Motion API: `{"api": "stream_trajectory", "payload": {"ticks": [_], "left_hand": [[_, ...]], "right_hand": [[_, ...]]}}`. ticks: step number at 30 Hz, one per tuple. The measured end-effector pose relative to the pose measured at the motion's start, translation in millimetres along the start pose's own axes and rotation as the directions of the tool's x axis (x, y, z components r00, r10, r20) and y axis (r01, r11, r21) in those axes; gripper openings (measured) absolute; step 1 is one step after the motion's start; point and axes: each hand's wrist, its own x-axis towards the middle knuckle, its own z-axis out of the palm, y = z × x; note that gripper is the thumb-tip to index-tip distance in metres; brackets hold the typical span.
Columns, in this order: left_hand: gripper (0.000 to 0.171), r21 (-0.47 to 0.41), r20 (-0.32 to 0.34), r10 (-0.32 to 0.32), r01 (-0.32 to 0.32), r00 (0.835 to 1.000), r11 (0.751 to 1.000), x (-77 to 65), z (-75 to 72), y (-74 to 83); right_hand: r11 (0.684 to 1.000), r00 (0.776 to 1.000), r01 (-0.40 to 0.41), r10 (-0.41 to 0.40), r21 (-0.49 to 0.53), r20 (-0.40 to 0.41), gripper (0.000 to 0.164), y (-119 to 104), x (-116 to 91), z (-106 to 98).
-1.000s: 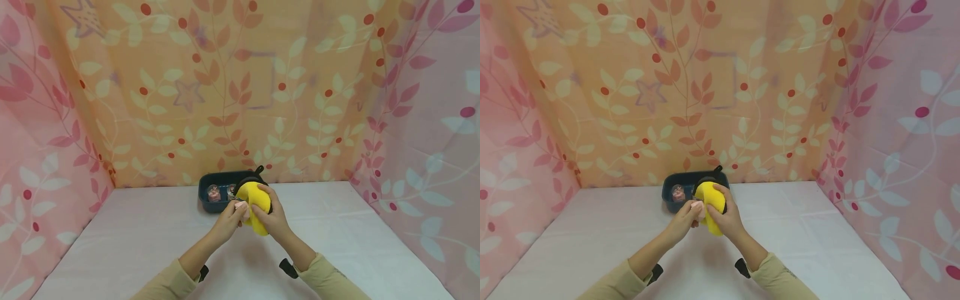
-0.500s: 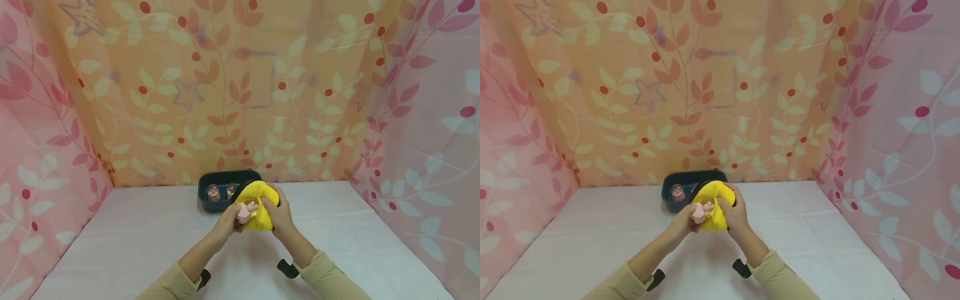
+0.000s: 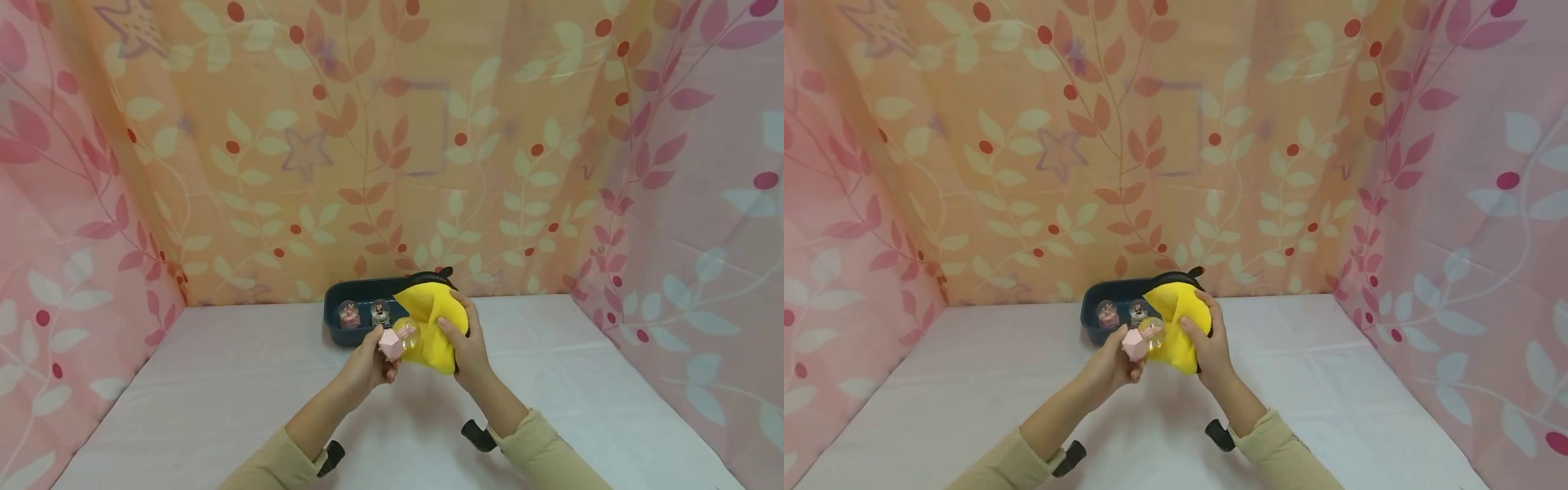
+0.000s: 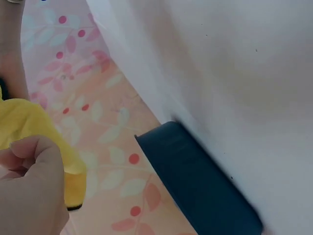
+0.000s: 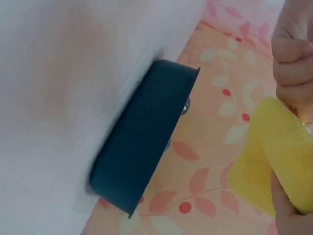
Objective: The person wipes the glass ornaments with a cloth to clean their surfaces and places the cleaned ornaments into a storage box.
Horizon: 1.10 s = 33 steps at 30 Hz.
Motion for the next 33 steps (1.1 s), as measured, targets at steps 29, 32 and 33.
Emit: {"api": "stream_trajectory", "payload": {"ticks": [29,32,33], "left_hand": [[0.05,0.219,-0.087,0.117,-0.096,0.989,0.971,-3.6,13.1,-0.7],[0.057,0.209,-0.13,0.119,-0.09,0.984,0.974,-4.0,12.4,-1.9],[0.057,0.206,-0.134,0.118,-0.089,0.984,0.975,-3.5,12.3,-2.2]], "right_hand": [[0.936,0.991,0.126,-0.102,-0.33,0.089,0.066,7.8,-8.2,8.6],[0.932,0.99,0.13,-0.106,-0.339,0.089,0.064,9.5,-6.9,7.7],[0.932,0.991,0.125,-0.103,-0.34,0.083,0.063,10.2,-6.4,7.2]]}}
